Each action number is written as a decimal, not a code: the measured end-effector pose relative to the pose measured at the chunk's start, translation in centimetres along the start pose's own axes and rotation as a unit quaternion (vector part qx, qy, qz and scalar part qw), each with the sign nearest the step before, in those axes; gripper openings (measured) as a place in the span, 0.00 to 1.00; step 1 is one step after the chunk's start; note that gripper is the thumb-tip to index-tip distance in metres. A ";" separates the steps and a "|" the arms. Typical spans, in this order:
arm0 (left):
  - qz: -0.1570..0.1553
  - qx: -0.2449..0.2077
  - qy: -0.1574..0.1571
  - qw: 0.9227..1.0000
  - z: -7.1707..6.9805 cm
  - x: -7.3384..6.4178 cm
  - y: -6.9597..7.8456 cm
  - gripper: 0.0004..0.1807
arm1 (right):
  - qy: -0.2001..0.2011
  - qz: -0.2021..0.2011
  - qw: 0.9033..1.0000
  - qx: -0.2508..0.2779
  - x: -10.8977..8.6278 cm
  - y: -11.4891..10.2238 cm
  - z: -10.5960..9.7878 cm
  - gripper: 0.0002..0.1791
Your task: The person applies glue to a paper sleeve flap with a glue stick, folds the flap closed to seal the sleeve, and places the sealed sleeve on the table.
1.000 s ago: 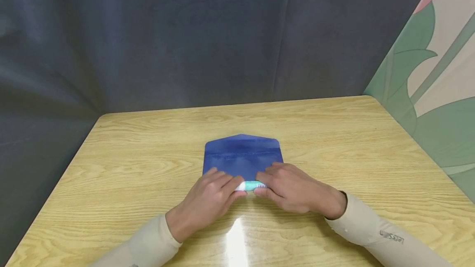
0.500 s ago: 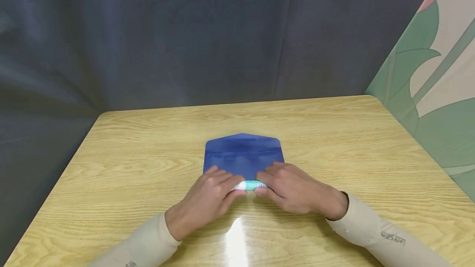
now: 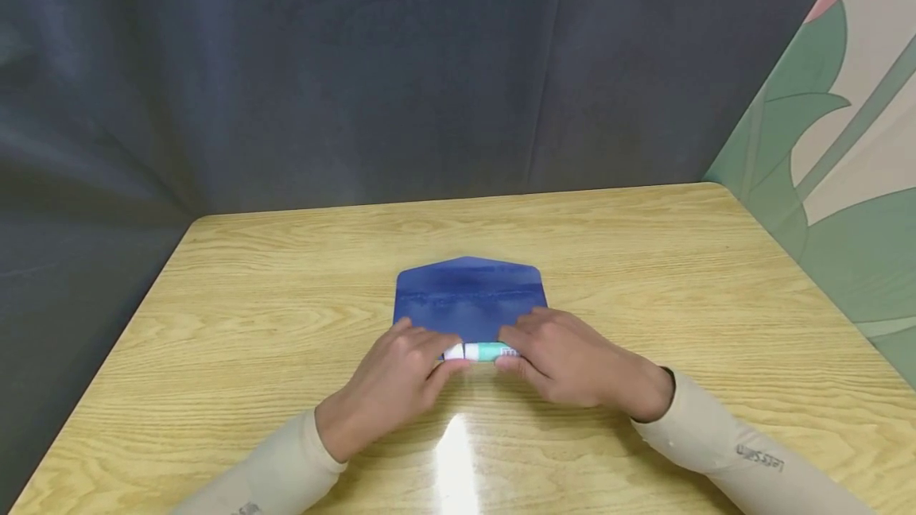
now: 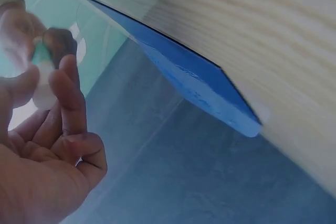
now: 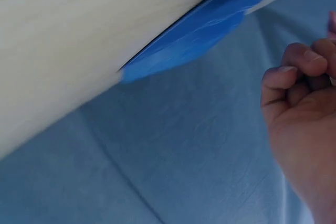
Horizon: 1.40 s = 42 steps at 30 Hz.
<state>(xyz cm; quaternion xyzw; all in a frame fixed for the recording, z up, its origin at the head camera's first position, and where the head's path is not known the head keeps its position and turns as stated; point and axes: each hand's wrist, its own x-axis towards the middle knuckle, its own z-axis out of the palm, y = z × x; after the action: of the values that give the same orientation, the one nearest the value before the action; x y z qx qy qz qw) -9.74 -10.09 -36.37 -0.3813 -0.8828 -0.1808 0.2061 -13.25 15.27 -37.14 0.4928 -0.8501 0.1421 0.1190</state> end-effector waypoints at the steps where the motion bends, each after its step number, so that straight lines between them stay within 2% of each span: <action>1: -0.008 -0.004 -0.005 1.000 -0.1 0.0 -0.1 0.09 | 0.001 0.004 1.000 -0.003 -0.1 0.2 0.0 0.16; 5: -0.032 -0.021 -0.024 0.999 -0.4 -0.1 -0.5 0.10 | 0.003 0.011 1.000 -0.012 -0.4 0.6 0.0 0.16; 11: -0.065 -0.043 -0.035 0.996 -0.6 -0.1 -1.2 0.14 | -0.008 0.024 1.000 -0.004 -0.3 0.8 -0.2 0.15; 16: -0.110 -0.073 -0.044 0.990 -0.9 0.0 -1.7 0.14 | -0.019 0.043 0.999 0.007 -0.2 0.9 -0.5 0.14; 24: -0.161 -0.102 -0.057 0.980 -1.2 0.0 -2.3 0.13 | -0.018 0.042 0.999 0.016 -0.3 1.0 -0.4 0.15; 32: -0.177 -0.094 -0.060 0.978 -1.3 0.1 -2.4 0.14 | -0.017 0.042 0.999 0.020 -0.3 0.9 -0.5 0.14; 39: -0.160 -0.053 -0.044 0.985 -1.1 -0.2 -2.7 0.14 | -0.019 0.043 0.999 0.021 -0.4 0.9 -0.5 0.13; 42: -0.165 -0.044 -0.042 0.984 -1.1 -0.2 -2.9 0.13 | -0.020 0.045 0.999 0.020 -0.4 0.9 -0.4 0.13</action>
<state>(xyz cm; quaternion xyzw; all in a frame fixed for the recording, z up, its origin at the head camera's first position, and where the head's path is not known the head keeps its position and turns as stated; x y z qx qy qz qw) -11.51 -12.60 -35.99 -0.2461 -0.9329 -0.2349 0.1186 -13.81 16.22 -37.00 0.4590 -0.8707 0.1546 0.0854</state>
